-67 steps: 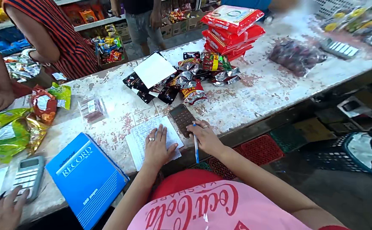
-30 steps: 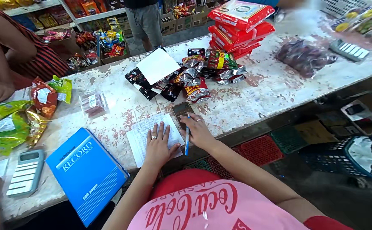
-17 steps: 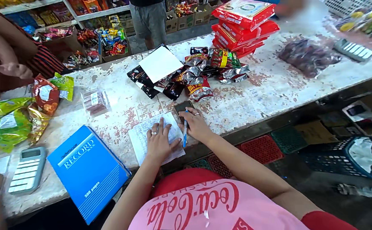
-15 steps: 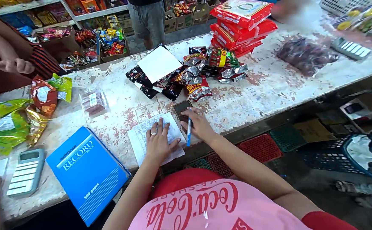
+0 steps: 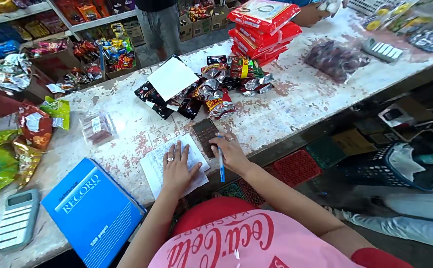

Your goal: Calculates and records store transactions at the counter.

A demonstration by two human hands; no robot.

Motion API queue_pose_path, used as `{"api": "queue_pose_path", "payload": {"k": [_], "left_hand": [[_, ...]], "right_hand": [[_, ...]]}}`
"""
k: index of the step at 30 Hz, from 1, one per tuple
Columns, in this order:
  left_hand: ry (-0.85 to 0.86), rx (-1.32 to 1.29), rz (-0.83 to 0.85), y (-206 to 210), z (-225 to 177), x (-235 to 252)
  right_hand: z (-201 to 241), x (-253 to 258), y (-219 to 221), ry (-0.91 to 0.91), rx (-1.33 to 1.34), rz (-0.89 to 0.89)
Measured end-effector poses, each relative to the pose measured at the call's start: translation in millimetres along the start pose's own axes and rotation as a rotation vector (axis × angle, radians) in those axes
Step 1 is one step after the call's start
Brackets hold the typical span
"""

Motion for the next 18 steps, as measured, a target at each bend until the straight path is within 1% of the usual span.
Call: {"api": "queue_pose_path", "payload": {"k": [1, 2, 4, 6, 9, 12, 18], "left_hand": [[-0.001, 0.002, 0.007, 0, 0, 0], [0.0, 0.005, 0.006, 0, 0, 0], [-0.001, 0.007, 0.01, -1, 0, 0], [0.0, 0.01, 0.01, 0, 0, 0], [-0.001, 0.011, 0.01, 0, 0, -1], [-0.004, 0.007, 0.024, -2, -1, -1], [0.028, 0.018, -0.014, -3, -3, -2]], "right_hand": [[3, 3, 4, 0.012, -0.018, 0.041], [4, 4, 7, 0.009, -0.033, 0.039], [4, 4, 10, -0.028, -0.041, -0.025], [1, 1, 11, -0.029, -0.029, 0.004], [-9, -10, 1, -0.003, 0.001, -0.039], [-21, -25, -11, 0.026, -0.037, -0.072], [-30, -44, -13, -0.03, -0.066, -0.016]]}}
Point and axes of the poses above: each hand's wrist, its own x-axis towards the middle knuckle, its own y-axis out of the palm, z = x × y, the point moved 4 cm from there along x, towards the middle knuckle, and after that the axes turned 14 degrees about y, right-handed, at the moved point
